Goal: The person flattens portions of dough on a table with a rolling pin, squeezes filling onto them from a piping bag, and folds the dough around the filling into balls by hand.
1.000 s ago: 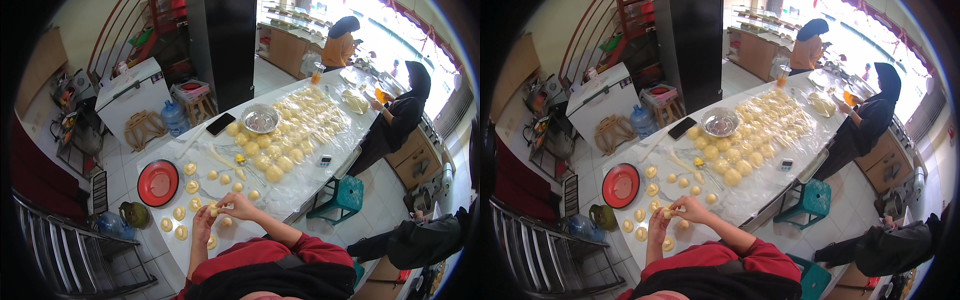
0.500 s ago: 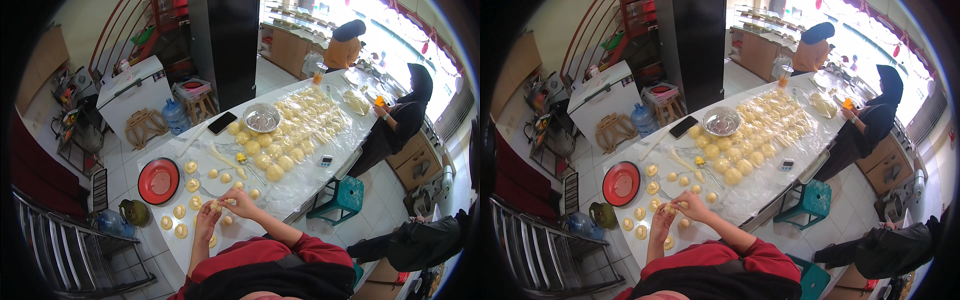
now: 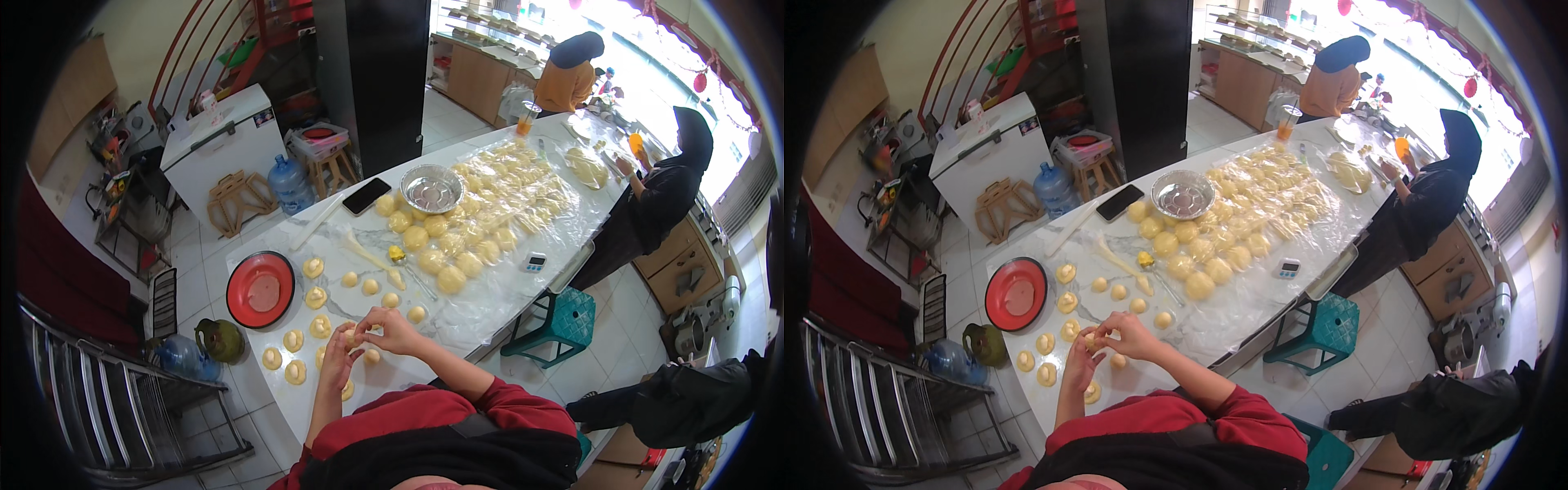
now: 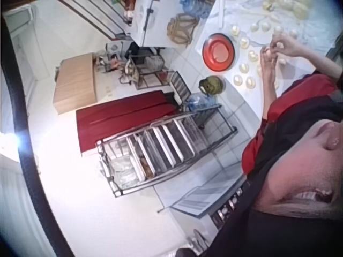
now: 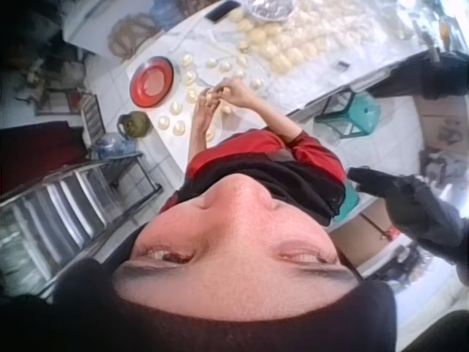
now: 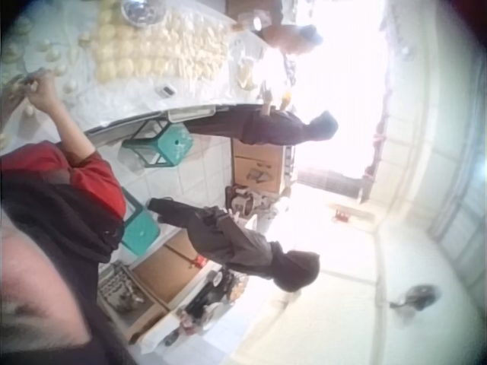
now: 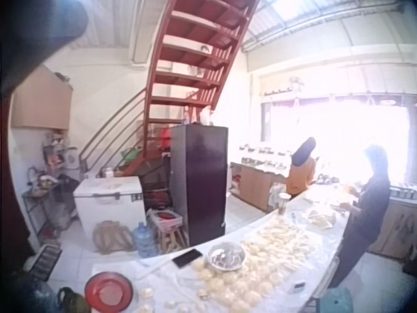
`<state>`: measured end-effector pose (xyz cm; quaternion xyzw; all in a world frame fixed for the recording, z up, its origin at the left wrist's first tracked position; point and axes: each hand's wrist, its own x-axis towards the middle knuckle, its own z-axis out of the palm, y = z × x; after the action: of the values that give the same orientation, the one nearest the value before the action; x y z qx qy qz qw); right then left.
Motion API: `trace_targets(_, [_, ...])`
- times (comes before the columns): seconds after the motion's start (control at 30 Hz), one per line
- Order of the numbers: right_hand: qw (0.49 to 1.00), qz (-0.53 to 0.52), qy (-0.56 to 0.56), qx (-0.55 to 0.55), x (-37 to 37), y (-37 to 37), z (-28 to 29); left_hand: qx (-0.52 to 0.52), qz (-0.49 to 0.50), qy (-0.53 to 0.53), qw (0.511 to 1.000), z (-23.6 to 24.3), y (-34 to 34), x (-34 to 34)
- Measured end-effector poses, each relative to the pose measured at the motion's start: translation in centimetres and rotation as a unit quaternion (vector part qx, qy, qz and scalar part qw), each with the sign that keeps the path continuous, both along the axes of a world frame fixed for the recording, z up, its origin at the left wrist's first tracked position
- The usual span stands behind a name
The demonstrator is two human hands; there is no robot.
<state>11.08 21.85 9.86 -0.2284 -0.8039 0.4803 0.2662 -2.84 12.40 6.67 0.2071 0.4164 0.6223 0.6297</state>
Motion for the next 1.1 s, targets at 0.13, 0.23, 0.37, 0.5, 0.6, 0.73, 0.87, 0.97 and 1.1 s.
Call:
trace_targets(0.13, [0.992, -0.091, 0.073, 0.04, -0.7, -0.5, 0.2, 0.079, 0.08, -0.081, 0.99, -0.6, 0.4, 0.6])
trace_targets(0.23, [0.985, -0.104, 0.092, 0.106, -0.8, -0.1, 0.0, 0.068, 0.111, -0.069, 0.989, -0.6, 0.5, 0.5])
trace_targets(0.37, [0.975, -0.11, 0.023, 0.194, -0.3, 1.2, 0.0, 0.049, 0.102, -0.071, 0.991, -0.4, 1.2, 0.5])
trace_targets(0.5, [0.991, -0.091, 0.069, 0.073, -1.0, 1.1, 2.7, 0.04, 0.087, -0.069, 0.993, 0.2, 1.1, -0.6])
trace_targets(0.6, [0.999, -0.002, 0.017, -0.031, -0.9, 1.4, 3.2, 0.03, -0.009, -0.001, 0.999, 1.2, 0.6, -1.3])
trace_targets(0.73, [0.999, -0.032, 0.007, 0.04, -1.4, 1.3, 2.1, 0.067, 0.029, -0.053, 0.996, 1.2, 0.7, -0.6])
trace_targets(0.87, [0.987, -0.075, 0.049, 0.136, -1.8, 0.3, 2.1, 0.047, 0.108, -0.078, 0.99, 0.2, 0.6, -0.4])
trace_targets(0.97, [0.983, -0.067, 0.009, 0.171, -1.2, 0.6, 1.6, 0.025, 0.085, -0.092, 0.992, 0.6, 0.5, -0.5])
trace_targets(1.1, [0.994, -0.076, 0.018, 0.081, -1.0, 0.9, 2.3, 0.035, 0.027, -0.141, 0.989, -0.6, 0.2, -1.3])
